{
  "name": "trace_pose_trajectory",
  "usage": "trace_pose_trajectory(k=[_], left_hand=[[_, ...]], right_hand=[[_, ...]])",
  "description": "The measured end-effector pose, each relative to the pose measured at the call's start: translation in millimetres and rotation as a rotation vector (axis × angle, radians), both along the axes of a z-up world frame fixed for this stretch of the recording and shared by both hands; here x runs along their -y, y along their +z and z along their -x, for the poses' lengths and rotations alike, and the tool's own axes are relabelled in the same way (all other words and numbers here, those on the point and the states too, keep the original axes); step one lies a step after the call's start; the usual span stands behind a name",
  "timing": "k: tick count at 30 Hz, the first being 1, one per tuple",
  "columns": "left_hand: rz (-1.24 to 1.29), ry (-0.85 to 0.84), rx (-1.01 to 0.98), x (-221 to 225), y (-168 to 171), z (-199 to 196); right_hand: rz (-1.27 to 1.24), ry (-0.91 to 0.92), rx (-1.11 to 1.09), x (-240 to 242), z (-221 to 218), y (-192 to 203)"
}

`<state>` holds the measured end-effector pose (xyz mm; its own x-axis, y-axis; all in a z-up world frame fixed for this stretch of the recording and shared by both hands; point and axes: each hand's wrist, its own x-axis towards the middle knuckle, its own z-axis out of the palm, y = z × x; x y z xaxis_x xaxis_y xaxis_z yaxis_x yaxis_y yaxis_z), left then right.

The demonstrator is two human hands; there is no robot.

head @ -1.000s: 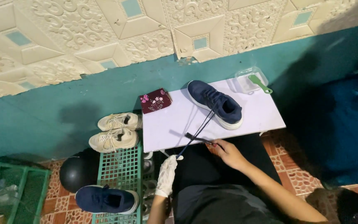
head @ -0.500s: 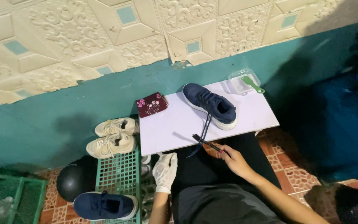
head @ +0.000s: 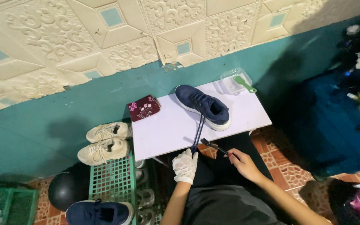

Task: Restoring and cleaning the soles of sneakers using a brush and a small applicator tool.

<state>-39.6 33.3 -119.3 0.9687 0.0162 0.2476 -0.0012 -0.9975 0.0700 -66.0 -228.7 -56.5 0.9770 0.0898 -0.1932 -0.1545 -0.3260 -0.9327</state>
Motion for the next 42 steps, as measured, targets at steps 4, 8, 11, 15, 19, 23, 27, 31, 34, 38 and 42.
trace_pose_trajectory(k=[4,8,11,15,19,23,27,31,34,38,42], left_hand=[[0.025,0.009,0.025,-4,14,10],[-0.108,0.013,0.449,-13,52,36],[-0.071,0.057,0.436,-22,67,60],[0.274,-0.023,0.442,-25,105,70],[0.427,-0.025,0.363,-30,118,83],[0.465,0.096,0.059,-34,117,98],[0.527,0.130,-0.344,-39,121,105],[0.371,0.066,-0.460,-76,76,103],[0.387,-0.005,-0.088,-83,71,94],[0.729,-0.269,-0.231,-85,-56,32],[1.871,-0.398,-0.463,-43,128,82]], right_hand=[[0.002,0.010,-0.015,-4,2,-9],[-0.204,0.139,-0.019,-13,-9,-19],[-0.383,0.221,-0.092,-44,-12,-26],[-0.573,0.409,-0.345,-83,-14,33],[-0.674,0.446,-0.500,-99,-12,54],[-0.658,0.477,-0.481,-103,-5,61],[-0.627,0.488,-0.427,-99,0,79],[-0.685,0.508,-0.405,-93,3,82],[-0.699,0.529,-0.359,-91,4,90],[-0.764,0.503,-0.342,-94,7,93],[-0.618,0.548,-0.310,-92,2,96]])
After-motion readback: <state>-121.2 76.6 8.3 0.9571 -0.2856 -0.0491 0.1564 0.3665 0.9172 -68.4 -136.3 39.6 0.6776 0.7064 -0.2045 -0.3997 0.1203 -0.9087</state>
